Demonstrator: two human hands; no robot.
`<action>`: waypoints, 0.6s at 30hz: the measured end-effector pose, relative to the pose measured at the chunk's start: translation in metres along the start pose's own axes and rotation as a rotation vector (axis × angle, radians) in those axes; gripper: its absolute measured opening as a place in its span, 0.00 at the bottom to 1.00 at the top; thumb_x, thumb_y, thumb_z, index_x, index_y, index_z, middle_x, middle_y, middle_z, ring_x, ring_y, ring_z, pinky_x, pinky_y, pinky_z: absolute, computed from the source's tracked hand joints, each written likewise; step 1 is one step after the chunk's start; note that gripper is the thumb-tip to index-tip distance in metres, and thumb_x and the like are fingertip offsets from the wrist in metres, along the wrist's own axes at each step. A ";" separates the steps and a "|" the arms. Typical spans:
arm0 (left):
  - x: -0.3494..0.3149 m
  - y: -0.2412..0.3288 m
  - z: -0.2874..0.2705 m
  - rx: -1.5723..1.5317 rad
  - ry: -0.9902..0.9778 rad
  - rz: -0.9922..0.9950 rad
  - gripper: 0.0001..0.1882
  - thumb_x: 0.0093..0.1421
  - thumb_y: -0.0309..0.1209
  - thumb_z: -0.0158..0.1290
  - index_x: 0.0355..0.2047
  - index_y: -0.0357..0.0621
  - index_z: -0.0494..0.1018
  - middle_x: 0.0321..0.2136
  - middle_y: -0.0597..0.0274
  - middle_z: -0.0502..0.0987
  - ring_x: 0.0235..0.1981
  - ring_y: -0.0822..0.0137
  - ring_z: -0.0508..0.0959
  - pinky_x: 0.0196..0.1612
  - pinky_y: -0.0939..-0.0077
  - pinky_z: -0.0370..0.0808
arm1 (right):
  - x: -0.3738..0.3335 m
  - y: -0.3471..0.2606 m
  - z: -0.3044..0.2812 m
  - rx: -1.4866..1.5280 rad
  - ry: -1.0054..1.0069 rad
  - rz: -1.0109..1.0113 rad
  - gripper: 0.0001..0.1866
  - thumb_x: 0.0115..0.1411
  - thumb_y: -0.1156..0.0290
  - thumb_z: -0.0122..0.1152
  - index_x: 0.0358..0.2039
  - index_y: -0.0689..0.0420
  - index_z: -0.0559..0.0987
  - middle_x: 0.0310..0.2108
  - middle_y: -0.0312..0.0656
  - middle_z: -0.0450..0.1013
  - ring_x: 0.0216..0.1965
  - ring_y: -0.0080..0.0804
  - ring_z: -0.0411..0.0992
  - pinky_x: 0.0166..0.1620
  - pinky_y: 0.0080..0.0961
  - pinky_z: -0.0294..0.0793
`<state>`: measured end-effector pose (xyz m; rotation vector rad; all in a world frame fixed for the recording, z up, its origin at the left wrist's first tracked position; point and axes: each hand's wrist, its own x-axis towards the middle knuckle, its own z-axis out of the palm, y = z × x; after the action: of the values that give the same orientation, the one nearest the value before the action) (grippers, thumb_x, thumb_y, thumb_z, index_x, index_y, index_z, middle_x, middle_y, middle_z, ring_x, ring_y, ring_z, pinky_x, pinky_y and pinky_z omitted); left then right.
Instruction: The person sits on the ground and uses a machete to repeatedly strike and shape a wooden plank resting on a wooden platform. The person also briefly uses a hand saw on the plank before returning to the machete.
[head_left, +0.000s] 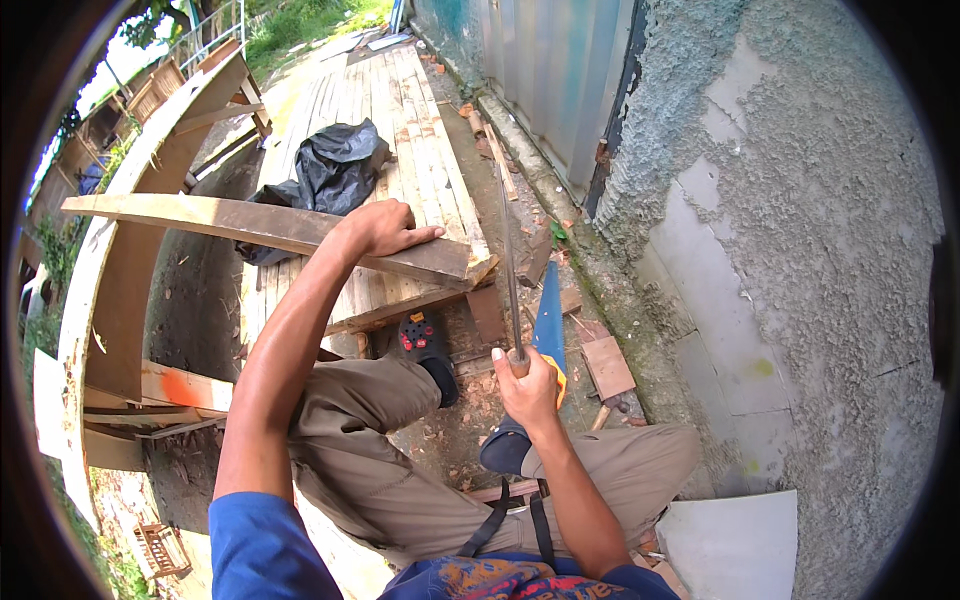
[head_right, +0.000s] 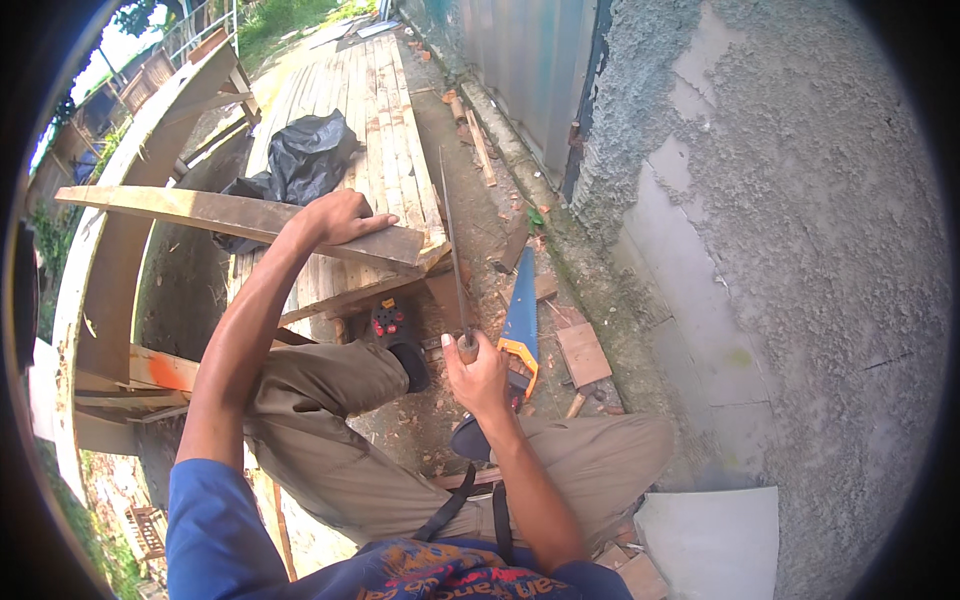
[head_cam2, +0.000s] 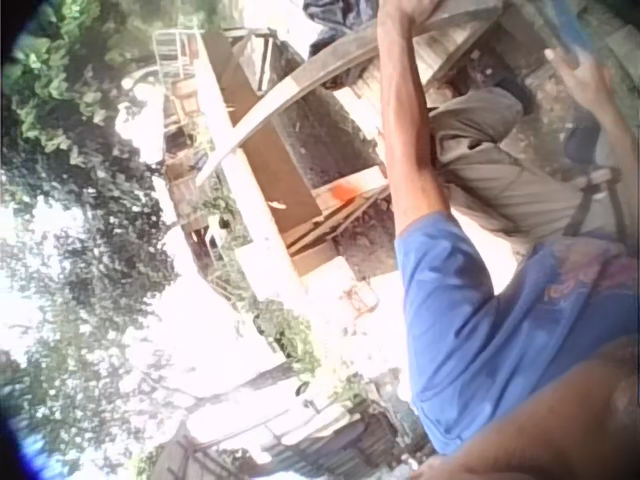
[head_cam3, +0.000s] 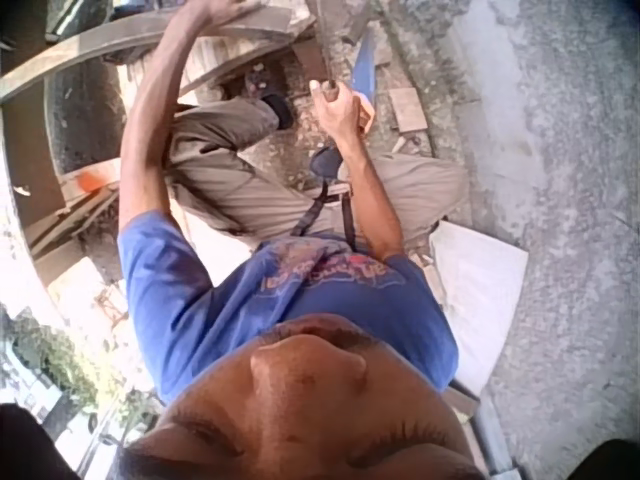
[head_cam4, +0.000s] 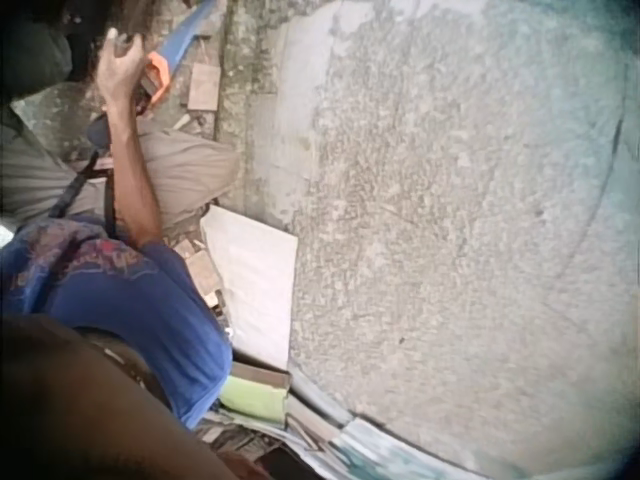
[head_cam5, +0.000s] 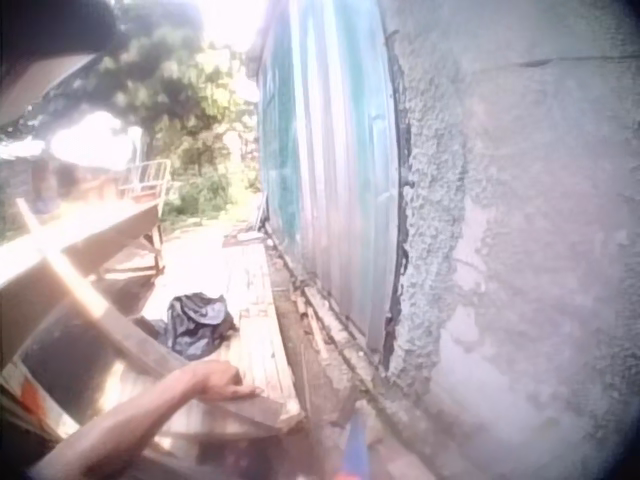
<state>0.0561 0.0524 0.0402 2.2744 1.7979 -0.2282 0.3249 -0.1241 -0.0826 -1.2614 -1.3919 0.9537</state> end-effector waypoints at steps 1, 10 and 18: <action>0.002 0.000 0.001 -0.015 0.014 0.009 0.43 0.65 0.67 0.45 0.27 0.30 0.82 0.23 0.33 0.78 0.30 0.36 0.80 0.39 0.48 0.76 | 0.010 -0.007 -0.003 -0.030 -0.010 -0.009 0.20 0.66 0.59 0.66 0.26 0.62 0.74 0.16 0.38 0.69 0.19 0.27 0.64 0.26 0.32 0.66; 0.007 -0.002 0.008 0.057 0.142 0.093 0.40 0.68 0.61 0.43 0.23 0.33 0.81 0.21 0.33 0.77 0.29 0.36 0.79 0.39 0.46 0.76 | 0.032 0.008 0.012 0.046 0.052 -0.067 0.16 0.65 0.64 0.65 0.26 0.62 0.74 0.17 0.43 0.71 0.19 0.27 0.70 0.25 0.30 0.67; -0.002 -0.001 0.006 0.103 0.150 0.066 0.39 0.68 0.61 0.41 0.26 0.34 0.82 0.25 0.35 0.80 0.32 0.38 0.82 0.41 0.48 0.79 | 0.027 -0.045 -0.009 0.195 0.017 0.041 0.15 0.65 0.64 0.66 0.28 0.61 0.76 0.15 0.36 0.68 0.19 0.22 0.68 0.25 0.27 0.65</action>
<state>0.0550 0.0488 0.0348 2.4791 1.8164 -0.1451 0.3256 -0.1044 -0.0326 -1.1527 -1.2320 1.0772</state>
